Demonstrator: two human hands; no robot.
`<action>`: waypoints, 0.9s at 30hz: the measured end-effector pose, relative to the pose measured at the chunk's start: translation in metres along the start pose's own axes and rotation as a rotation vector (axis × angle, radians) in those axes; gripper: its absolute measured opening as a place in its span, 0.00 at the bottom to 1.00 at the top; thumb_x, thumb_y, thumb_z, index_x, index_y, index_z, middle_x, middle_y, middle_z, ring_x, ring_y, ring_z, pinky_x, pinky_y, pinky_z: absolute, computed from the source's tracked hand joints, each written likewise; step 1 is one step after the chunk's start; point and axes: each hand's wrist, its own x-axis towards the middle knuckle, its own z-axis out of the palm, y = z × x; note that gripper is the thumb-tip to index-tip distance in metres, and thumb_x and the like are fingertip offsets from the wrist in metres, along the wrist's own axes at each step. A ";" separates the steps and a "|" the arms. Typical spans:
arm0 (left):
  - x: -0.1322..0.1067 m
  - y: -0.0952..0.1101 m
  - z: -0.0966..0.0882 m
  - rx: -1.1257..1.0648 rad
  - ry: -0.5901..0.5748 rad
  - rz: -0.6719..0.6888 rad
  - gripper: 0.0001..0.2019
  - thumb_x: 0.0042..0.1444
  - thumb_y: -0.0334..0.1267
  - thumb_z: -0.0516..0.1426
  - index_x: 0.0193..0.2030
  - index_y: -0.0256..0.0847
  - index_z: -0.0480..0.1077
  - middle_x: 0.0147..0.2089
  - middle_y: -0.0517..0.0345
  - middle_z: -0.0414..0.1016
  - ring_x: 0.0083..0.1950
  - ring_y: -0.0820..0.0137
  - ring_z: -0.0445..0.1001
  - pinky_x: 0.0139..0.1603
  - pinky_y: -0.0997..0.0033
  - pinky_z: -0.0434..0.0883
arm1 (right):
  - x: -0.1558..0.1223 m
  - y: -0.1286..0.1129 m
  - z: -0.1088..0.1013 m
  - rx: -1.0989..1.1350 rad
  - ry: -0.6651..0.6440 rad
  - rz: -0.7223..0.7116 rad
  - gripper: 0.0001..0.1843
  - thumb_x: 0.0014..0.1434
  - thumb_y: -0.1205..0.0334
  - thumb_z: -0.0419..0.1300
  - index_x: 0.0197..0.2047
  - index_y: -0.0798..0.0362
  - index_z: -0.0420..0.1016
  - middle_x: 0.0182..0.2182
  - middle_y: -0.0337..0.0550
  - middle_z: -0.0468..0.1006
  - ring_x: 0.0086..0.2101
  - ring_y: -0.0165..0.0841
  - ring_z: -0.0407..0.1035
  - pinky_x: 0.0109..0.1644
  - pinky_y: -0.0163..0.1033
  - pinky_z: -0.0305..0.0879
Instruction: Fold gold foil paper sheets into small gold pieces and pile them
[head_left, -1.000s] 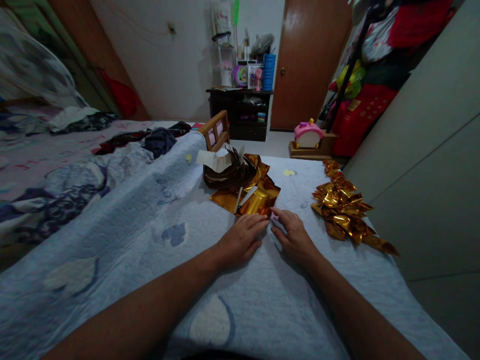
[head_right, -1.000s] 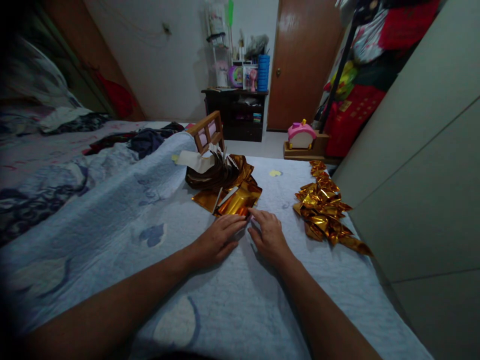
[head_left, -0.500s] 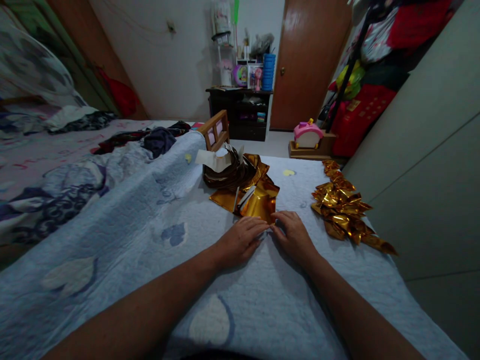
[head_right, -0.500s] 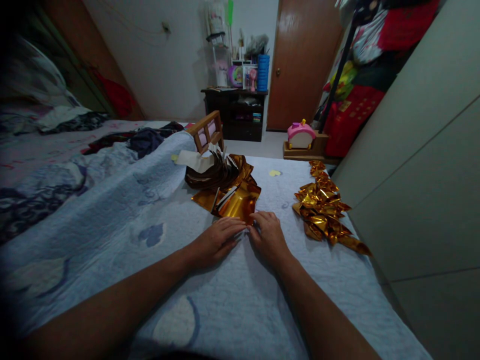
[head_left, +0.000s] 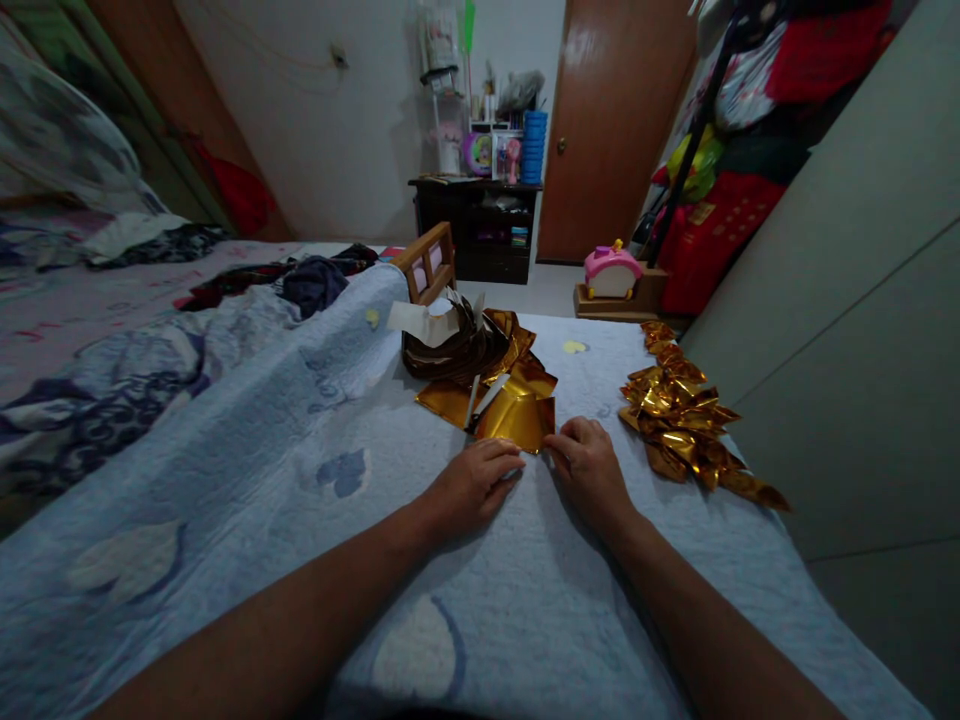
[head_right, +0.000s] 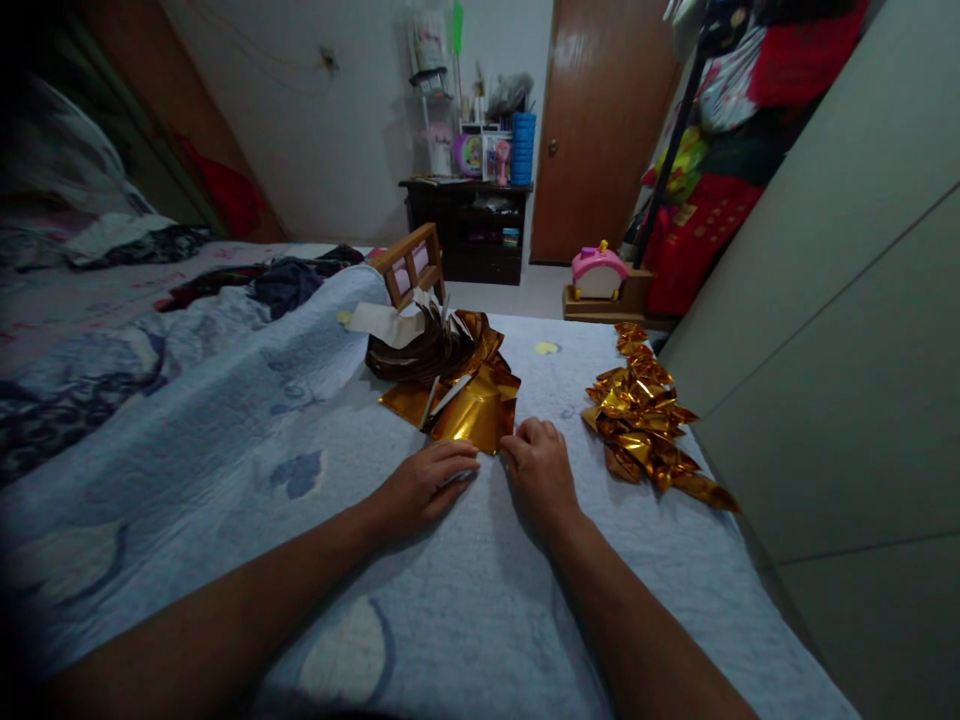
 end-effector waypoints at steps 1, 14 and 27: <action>0.000 0.000 -0.001 -0.002 0.001 -0.001 0.11 0.66 0.31 0.54 0.51 0.37 0.74 0.54 0.44 0.77 0.56 0.61 0.75 0.60 0.56 0.75 | 0.000 -0.001 0.000 0.010 0.005 0.000 0.10 0.65 0.66 0.58 0.40 0.51 0.82 0.36 0.48 0.73 0.40 0.42 0.66 0.46 0.47 0.65; -0.004 0.000 -0.001 0.053 0.062 -0.147 0.15 0.61 0.30 0.57 0.54 0.39 0.75 0.66 0.41 0.67 0.67 0.54 0.68 0.66 0.49 0.70 | 0.001 0.008 0.004 0.250 -0.071 0.247 0.02 0.59 0.62 0.61 0.37 0.51 0.73 0.34 0.45 0.78 0.35 0.39 0.70 0.40 0.43 0.66; 0.000 0.004 -0.001 -0.045 0.092 -0.267 0.18 0.59 0.30 0.58 0.55 0.40 0.74 0.68 0.43 0.64 0.68 0.54 0.67 0.69 0.46 0.67 | 0.003 0.005 0.003 0.412 -0.079 0.319 0.09 0.55 0.63 0.61 0.41 0.49 0.77 0.31 0.41 0.79 0.33 0.37 0.72 0.39 0.41 0.67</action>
